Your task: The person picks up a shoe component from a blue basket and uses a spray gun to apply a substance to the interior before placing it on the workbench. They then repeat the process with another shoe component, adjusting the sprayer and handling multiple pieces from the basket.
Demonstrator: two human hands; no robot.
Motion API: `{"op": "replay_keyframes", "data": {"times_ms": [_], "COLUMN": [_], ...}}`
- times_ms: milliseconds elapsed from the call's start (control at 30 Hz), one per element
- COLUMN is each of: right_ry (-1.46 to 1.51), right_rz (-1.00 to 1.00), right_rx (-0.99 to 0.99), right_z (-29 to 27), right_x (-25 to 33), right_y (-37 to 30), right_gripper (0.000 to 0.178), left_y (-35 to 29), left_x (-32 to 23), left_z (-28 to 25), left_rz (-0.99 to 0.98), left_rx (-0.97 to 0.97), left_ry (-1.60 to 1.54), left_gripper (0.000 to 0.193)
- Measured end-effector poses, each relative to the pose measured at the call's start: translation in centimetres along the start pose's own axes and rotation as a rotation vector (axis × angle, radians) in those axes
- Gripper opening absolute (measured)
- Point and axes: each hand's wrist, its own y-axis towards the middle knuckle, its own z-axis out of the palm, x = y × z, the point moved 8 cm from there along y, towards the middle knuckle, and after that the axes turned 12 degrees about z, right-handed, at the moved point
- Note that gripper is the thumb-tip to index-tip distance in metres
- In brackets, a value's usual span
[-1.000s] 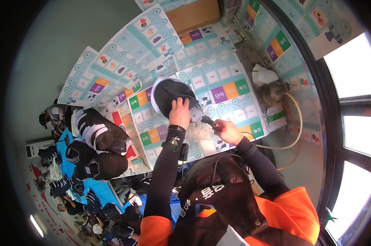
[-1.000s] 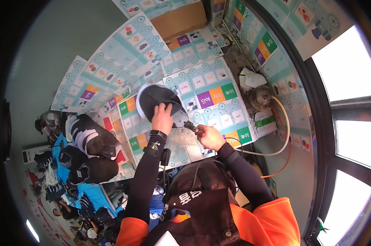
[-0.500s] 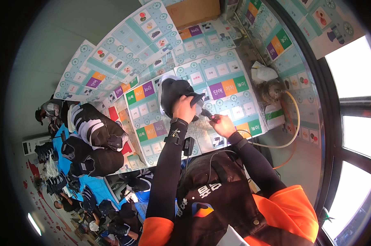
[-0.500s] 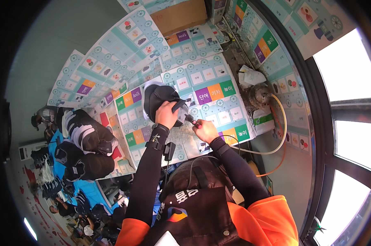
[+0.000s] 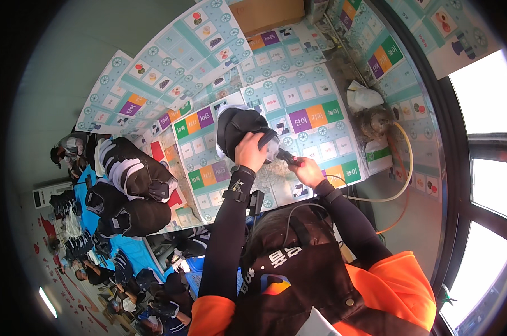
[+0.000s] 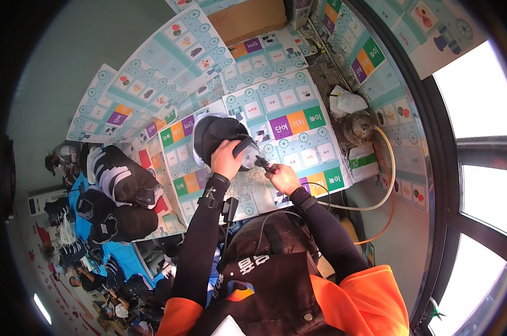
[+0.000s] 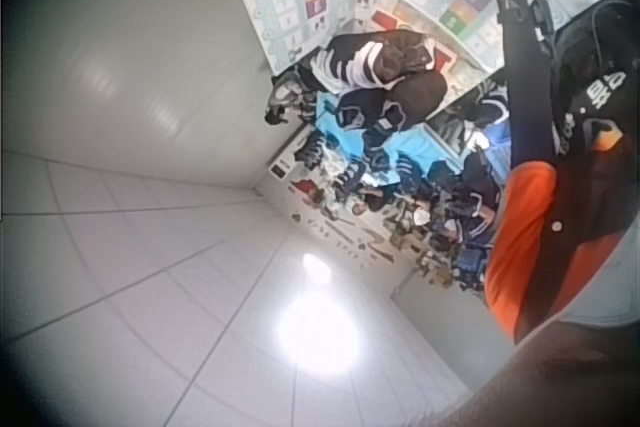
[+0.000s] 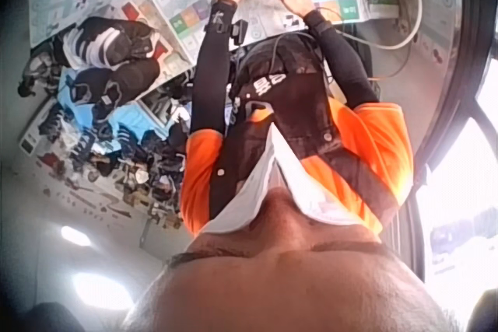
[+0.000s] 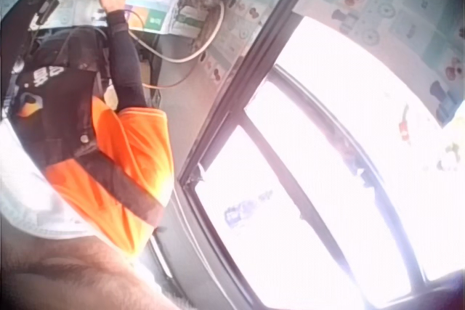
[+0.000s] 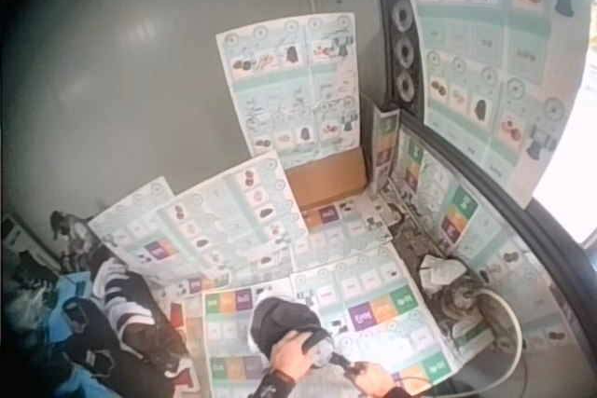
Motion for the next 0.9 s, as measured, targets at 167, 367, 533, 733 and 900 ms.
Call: {"op": "replay_keyframes", "data": {"times_ms": [167, 367, 533, 733, 900], "right_ry": [0.115, -0.038, 0.36, 0.565, 0.327], "right_rz": [0.164, 0.036, 0.167, 0.115, 0.138], "right_rx": [-0.077, 0.214, 0.326, 0.242, 0.14], "right_z": [-0.5, 1.0, -0.4, -3.1, -3.5], "right_x": [-0.5, 1.5, 1.5, 2.2, 1.8], "right_y": [0.0, -0.5, -1.6, -2.9, -1.8], "right_gripper": [0.035, 0.033, 0.025, 0.026, 0.028], "left_y": [-1.1, -2.1, -0.9, -0.4, -3.9], "left_x": [0.9, 1.8, 2.6, 0.7, 2.7], "left_z": [-0.5, 0.0, -4.5, -6.4, 1.1], "left_rz": [-0.02, -0.061, -0.181, -0.06, -0.138], "left_rx": [-0.039, 0.038, -0.004, -0.224, -0.166], "left_ry": [0.011, 0.121, 0.407, 0.423, 0.161], "left_gripper": [0.023, 0.036, 0.042, 0.044, 0.031]}}
